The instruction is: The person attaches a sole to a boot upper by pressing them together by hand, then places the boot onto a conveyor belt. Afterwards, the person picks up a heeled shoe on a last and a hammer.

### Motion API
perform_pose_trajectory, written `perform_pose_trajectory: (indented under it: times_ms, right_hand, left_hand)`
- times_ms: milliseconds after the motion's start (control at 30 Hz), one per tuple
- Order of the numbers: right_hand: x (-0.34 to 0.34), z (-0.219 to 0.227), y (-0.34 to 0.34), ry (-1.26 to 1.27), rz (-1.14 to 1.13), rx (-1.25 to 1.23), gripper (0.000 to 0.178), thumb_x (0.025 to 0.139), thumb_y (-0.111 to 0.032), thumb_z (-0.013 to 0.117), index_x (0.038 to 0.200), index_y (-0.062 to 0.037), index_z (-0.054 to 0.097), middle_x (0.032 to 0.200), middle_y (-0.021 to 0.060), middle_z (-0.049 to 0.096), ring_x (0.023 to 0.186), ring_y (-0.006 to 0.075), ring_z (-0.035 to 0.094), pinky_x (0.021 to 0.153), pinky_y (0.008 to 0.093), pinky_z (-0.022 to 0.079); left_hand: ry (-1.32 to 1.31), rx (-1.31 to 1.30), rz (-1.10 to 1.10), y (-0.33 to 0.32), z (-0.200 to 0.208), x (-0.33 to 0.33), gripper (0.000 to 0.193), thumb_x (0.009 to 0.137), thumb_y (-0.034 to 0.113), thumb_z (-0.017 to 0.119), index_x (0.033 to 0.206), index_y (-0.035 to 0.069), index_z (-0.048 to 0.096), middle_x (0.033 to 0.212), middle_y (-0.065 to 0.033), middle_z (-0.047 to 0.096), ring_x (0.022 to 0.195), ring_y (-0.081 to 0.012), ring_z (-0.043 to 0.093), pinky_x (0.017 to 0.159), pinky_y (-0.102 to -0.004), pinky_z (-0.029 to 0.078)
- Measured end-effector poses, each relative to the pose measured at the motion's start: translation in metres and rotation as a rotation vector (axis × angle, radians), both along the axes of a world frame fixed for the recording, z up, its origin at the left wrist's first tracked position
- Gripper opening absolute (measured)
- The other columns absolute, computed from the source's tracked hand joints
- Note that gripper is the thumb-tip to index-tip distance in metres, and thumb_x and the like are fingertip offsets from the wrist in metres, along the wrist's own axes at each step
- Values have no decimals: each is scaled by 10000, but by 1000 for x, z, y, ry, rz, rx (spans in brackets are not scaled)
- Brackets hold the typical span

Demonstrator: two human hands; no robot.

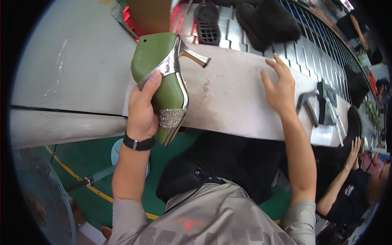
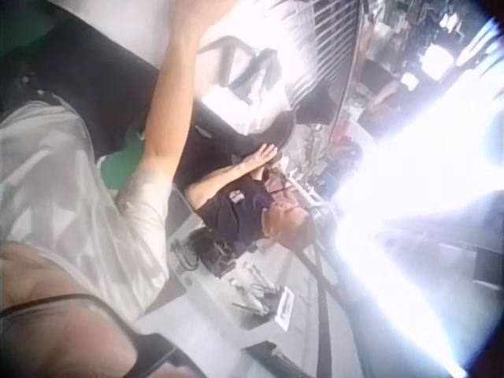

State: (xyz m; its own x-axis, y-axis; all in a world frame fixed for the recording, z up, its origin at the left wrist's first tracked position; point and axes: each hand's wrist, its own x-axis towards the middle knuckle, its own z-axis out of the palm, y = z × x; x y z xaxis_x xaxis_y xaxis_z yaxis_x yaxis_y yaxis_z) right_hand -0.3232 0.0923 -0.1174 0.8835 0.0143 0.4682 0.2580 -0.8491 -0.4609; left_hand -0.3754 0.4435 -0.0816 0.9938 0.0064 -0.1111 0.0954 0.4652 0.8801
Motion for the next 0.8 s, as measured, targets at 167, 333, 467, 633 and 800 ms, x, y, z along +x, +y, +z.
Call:
perform_pose_trajectory:
  times_ms: [167, 333, 467, 633, 800]
  right_hand:
    - [-84, -15, -92, -191, -379, -128, 294, 958, -51, 690, 1242, 0, 741, 1336, 226, 691, 1219, 421, 634, 1084, 494, 490]
    - [-102, -18, -112, -1, -332, -280, 611, 862, 55, 546, 1455, -60, 633, 1240, 235, 658, 1160, 434, 597, 1018, 513, 482]
    - [-125, 3, -73, 186, -288, -253, 536, 871, 43, 572, 1392, -52, 652, 1100, 231, 690, 1054, 416, 658, 930, 512, 520]
    - [-182, 18, -3, 192, 157, 174, 444, 854, -96, 894, 1254, -18, 719, 942, 170, 762, 793, 218, 752, 735, 333, 588]
    - [-218, 22, 34, 357, 196, 710, 521, 884, -134, 853, 1359, 11, 696, 1001, 133, 780, 803, 173, 734, 751, 301, 585]
  left_hand:
    - [99, -179, -137, -66, -19, -40, 446, 1029, 254, 748, 1362, -20, 632, 1169, -94, 745, 1004, -162, 733, 904, -328, 600]
    - [47, -117, -204, -97, -34, -37, 400, 1020, 217, 751, 1319, -28, 650, 1158, -84, 741, 993, -141, 720, 886, -303, 585]
    - [44, -53, -211, -98, -35, -33, 401, 1008, 205, 750, 1317, -31, 651, 1153, -90, 745, 990, -145, 724, 881, -301, 585]
    - [45, -90, -212, -98, -35, -34, 409, 1003, 201, 743, 1326, -32, 646, 1150, -93, 745, 979, -145, 726, 878, -303, 587]
    - [67, -83, -222, -99, -34, -34, 399, 1000, 201, 737, 1315, -29, 653, 1140, -94, 748, 964, -144, 729, 858, -303, 590]
